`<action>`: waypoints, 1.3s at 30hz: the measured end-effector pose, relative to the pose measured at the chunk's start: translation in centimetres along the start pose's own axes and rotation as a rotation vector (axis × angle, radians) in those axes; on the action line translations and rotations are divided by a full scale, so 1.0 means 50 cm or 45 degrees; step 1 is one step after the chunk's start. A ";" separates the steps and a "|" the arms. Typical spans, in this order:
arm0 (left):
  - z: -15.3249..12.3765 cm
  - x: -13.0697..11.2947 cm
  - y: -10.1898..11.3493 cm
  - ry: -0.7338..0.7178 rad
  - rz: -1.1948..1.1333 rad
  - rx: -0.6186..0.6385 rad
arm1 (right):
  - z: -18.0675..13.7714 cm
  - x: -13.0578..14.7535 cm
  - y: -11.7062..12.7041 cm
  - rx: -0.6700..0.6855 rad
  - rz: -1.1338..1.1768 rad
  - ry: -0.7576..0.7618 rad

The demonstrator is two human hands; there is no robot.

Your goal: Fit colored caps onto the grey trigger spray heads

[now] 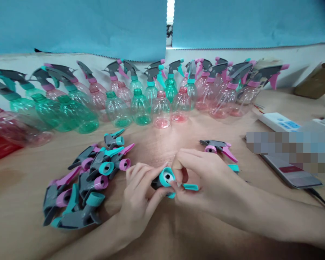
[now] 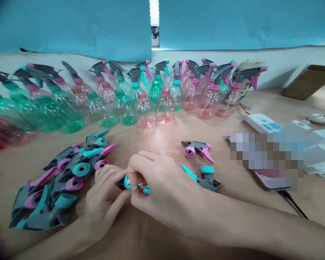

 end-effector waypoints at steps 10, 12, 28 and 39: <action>0.000 -0.002 -0.002 -0.042 0.007 -0.012 | -0.006 0.005 0.001 0.015 -0.192 0.067; 0.000 -0.001 -0.001 -0.036 0.012 -0.023 | -0.012 0.005 -0.004 0.046 -0.308 0.113; 0.008 -0.014 0.004 -0.095 0.027 -0.005 | -0.017 0.046 -0.018 -0.039 -0.563 0.436; 0.005 0.006 0.001 0.133 -0.087 -0.020 | 0.027 -0.016 0.049 0.008 0.054 -0.253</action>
Point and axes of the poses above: each hand's wrist, its own z-axis towards the middle knuckle, its own y-axis out of the back of the hand, x = y × z, the point moved 4 cm from there along z, towards the middle knuckle, and after that the axes turned 10 degrees about -x, right-handed, at the moved point
